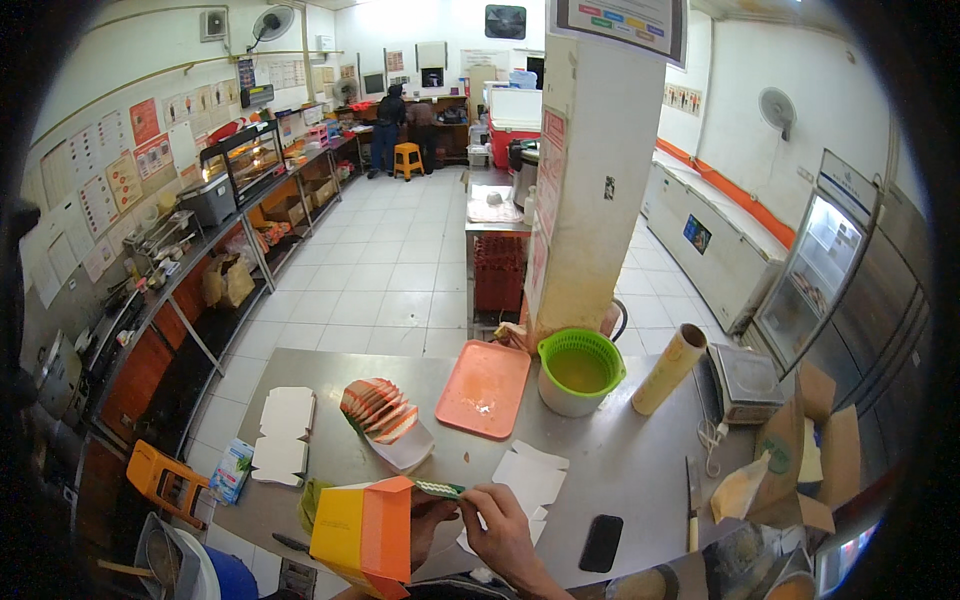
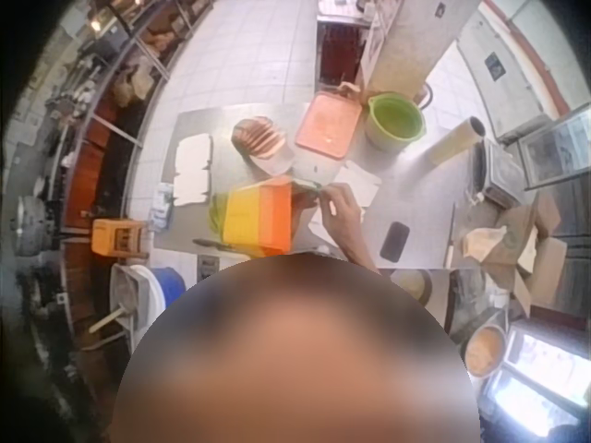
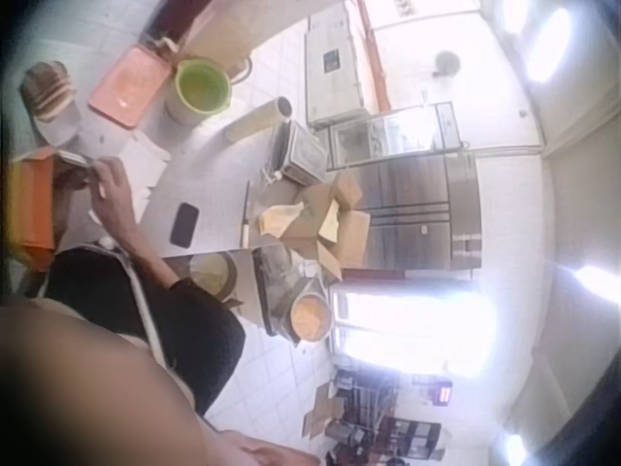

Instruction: The person folds and assembles small paper boxes from flat sheets on a metal countertop. They repeatedly fold the sides, tuck flaps, and stack the finished boxes. The workspace includes a cutting board, a green basket, and a roll of paper.

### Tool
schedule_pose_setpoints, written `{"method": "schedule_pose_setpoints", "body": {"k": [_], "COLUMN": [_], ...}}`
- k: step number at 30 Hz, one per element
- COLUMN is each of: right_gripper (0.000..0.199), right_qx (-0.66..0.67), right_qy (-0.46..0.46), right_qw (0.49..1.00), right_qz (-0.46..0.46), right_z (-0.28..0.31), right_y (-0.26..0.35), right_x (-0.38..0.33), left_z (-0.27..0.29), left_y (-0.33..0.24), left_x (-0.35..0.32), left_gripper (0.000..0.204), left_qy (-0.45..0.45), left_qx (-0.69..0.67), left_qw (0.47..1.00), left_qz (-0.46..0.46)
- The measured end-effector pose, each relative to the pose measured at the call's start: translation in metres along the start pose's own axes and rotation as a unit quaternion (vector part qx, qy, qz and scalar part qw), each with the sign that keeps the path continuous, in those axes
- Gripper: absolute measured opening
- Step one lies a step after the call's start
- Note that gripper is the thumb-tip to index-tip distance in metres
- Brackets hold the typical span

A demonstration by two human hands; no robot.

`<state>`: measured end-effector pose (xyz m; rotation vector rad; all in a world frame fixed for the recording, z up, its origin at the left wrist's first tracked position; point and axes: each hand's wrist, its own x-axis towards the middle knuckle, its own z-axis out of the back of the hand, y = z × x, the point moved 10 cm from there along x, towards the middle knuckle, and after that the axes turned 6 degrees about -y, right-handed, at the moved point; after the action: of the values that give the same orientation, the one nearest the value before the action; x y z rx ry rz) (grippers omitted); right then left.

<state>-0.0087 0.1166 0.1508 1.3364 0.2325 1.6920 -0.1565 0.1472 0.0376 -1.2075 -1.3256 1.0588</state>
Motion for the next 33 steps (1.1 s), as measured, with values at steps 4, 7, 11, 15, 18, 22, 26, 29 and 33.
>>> {"method": "schedule_pose_setpoints", "body": {"k": [4,7,11,15,18,22,26,29,33], "right_gripper": [0.016,0.014,0.015,0.022,0.030,0.038,0.036,0.031,0.025], "right_qx": [0.031,0.065,0.076,0.066,0.049,0.026,0.014,-0.038,-0.080], "right_qy": [0.030,0.032,-0.008,0.023,0.103,0.049,0.041,0.002,-0.029], "right_qw": [0.999,0.994,0.992,0.994,0.990,0.996,0.997,0.997,0.993], "right_qz": [-0.033,-0.083,-0.099,-0.080,-0.087,-0.069,-0.059,-0.069,-0.082], "right_z": [-0.001,-0.004,-0.002,-0.005,-0.019,-0.019,-0.027,-0.018,-0.004], "right_y": [-0.006,-0.014,-0.016,-0.017,-0.023,-0.023,-0.023,-0.027,-0.034], "right_x": [-0.001,-0.004,-0.010,-0.015,-0.024,-0.029,-0.039,-0.045,-0.044], "left_z": [0.003,-0.005,-0.015,-0.005,0.002,-0.006,-0.013,-0.023,-0.030], "left_y": [0.002,0.013,0.021,0.024,0.045,0.025,0.025,0.029,0.025], "left_x": [0.002,-0.002,-0.008,-0.006,-0.012,-0.020,-0.025,-0.025,-0.023], "left_gripper": [0.017,0.017,0.021,0.020,0.021,0.028,0.031,0.029,0.028], "left_qy": [0.010,-0.002,-0.029,-0.045,-0.099,-0.097,-0.116,-0.096,-0.083], "left_qx": [0.044,-0.059,-0.273,-0.200,-0.190,-0.096,-0.149,-0.178,-0.181], "left_qw": [0.999,0.997,0.959,0.978,0.967,0.990,0.981,0.976,0.977], "left_qz": [0.007,0.049,0.067,0.046,0.135,0.041,0.052,0.077,0.070]}}
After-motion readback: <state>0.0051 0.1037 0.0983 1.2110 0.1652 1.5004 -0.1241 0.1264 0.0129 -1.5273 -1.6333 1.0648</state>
